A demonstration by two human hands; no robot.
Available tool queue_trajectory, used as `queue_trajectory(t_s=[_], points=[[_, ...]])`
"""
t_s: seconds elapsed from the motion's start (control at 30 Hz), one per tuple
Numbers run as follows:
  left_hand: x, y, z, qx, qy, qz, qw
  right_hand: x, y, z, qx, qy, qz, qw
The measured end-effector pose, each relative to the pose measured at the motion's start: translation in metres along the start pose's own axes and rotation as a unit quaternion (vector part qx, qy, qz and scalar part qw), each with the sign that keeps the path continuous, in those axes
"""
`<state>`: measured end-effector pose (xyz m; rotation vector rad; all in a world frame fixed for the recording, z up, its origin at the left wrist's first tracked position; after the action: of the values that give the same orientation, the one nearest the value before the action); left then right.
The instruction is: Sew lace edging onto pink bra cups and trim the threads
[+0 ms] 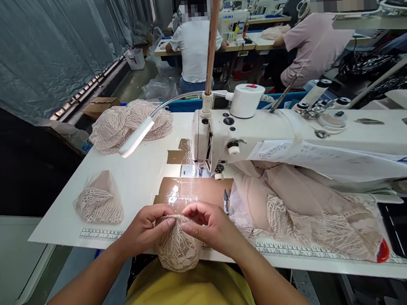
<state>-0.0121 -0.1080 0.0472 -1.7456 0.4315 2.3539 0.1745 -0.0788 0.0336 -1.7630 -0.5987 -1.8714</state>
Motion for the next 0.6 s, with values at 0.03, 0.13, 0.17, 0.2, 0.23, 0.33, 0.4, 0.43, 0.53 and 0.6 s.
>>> queue_trajectory(t_s=[0.03,0.13,0.17,0.2,0.23,0.33,0.4,0.43,0.53,0.6], points=[[-0.001,-0.002,-0.001,0.002,0.000,-0.005,1.000,-0.001,-0.001,0.000,0.003,0.001,-0.005,1.000],[-0.001,-0.005,-0.002,0.017,0.017,0.002,1.000,-0.003,-0.004,-0.001,-0.009,0.030,-0.010,0.999],[0.000,-0.006,-0.002,0.029,0.031,0.017,0.999,-0.001,-0.004,-0.001,-0.016,0.034,-0.008,0.999],[0.001,-0.007,-0.001,0.044,0.047,0.036,0.997,0.001,-0.005,-0.001,-0.020,0.036,-0.007,0.999],[0.003,-0.007,-0.001,0.061,0.067,0.056,0.994,0.003,-0.005,-0.001,-0.023,0.040,-0.005,0.999],[0.006,-0.008,0.000,0.093,0.132,0.096,0.982,0.012,-0.004,0.001,-0.028,0.062,0.001,0.998],[0.008,-0.010,-0.003,0.094,0.171,0.109,0.975,0.014,-0.005,0.000,-0.028,0.074,0.004,0.997],[0.009,-0.011,-0.005,0.091,0.192,0.116,0.970,0.014,-0.005,0.000,-0.028,0.076,0.004,0.997],[0.014,-0.016,-0.013,0.080,0.265,0.146,0.950,0.012,-0.008,0.001,-0.030,0.064,-0.003,0.998],[0.018,-0.018,-0.011,0.051,0.307,0.172,0.935,0.011,-0.009,0.007,-0.020,0.063,-0.008,0.998]])
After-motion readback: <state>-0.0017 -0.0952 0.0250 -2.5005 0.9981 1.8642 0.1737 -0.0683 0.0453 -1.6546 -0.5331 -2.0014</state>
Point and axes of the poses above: each hand's wrist, its own y-axis away from the middle knuckle, its own z-axis out of the back of the hand, x = y × z, the point moved 2 cm from there along -y, towards the middle knuckle, and after that the axes turned 9 degrees about z, right-handed, at the moved point
